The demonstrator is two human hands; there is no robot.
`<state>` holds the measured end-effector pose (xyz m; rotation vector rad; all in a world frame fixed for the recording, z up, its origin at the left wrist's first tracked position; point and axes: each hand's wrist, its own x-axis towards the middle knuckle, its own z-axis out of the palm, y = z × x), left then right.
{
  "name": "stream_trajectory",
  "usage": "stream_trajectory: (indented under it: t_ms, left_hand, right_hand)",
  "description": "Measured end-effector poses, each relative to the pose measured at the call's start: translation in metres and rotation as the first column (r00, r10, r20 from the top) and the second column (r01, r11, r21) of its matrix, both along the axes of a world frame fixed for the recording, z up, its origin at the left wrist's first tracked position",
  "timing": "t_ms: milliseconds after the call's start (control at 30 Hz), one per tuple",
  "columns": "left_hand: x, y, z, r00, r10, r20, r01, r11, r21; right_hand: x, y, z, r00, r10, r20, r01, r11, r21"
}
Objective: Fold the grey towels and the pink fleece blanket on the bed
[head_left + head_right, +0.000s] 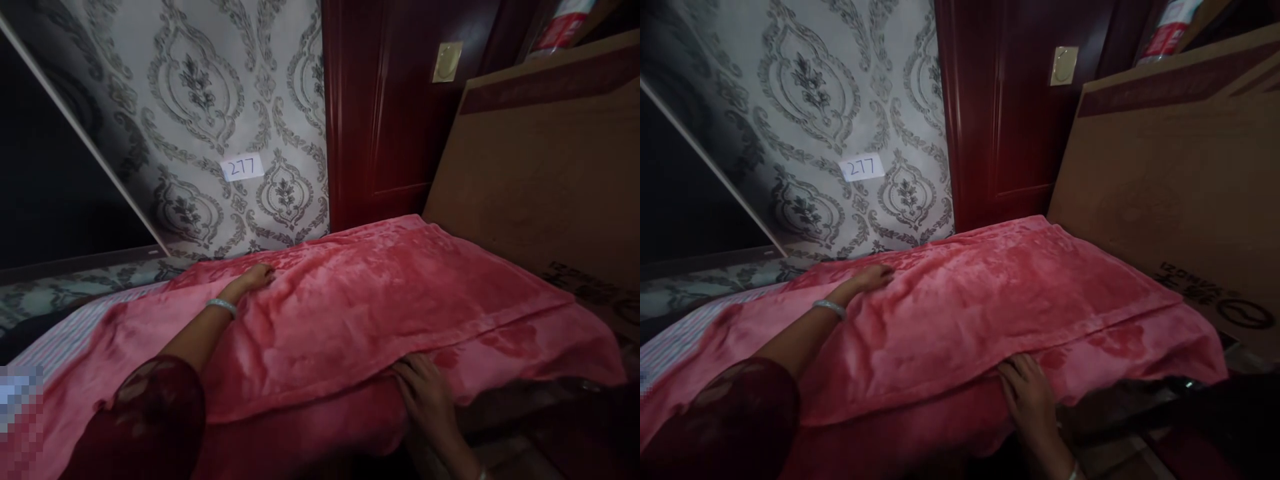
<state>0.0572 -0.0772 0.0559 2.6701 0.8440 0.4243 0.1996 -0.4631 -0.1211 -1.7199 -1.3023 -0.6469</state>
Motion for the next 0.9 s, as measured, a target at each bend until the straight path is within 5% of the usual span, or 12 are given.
stream_trajectory:
  t_ms: [233, 433, 633, 800, 900]
  left_hand:
    - [0.012, 0.032, -0.028, 0.987, -0.003, -0.161, 0.008, 0.999, 0.035]
    - [-0.002, 0.053, -0.020, 0.966, 0.237, -0.106, -0.218, 0.962, 0.163]
    - [0.007, 0.059, -0.013, 0.963, 0.132, -0.235, -0.117, 0.990, 0.077]
    - [0.036, 0.033, -0.003, 0.965, 0.091, -0.246, -0.055, 0.988, 0.146]
    - [0.052, -0.026, -0.009, 0.967, -0.143, -0.213, 0.174, 0.975, 0.136]
  right_hand:
    - [0.002, 0.000, -0.002, 0.999, -0.006, 0.050, 0.006, 1.000, 0.003]
    - [0.003, -0.002, -0.005, 0.999, -0.017, 0.034, 0.018, 1.000, -0.016]
    - [0.002, 0.000, -0.002, 1.000, -0.015, 0.020, 0.016, 1.000, -0.027]
    - [-0.002, -0.001, 0.010, 1.000, -0.003, -0.028, 0.002, 1.000, -0.030]
    - [-0.003, -0.001, 0.014, 0.998, -0.016, -0.069, 0.012, 0.999, -0.048]
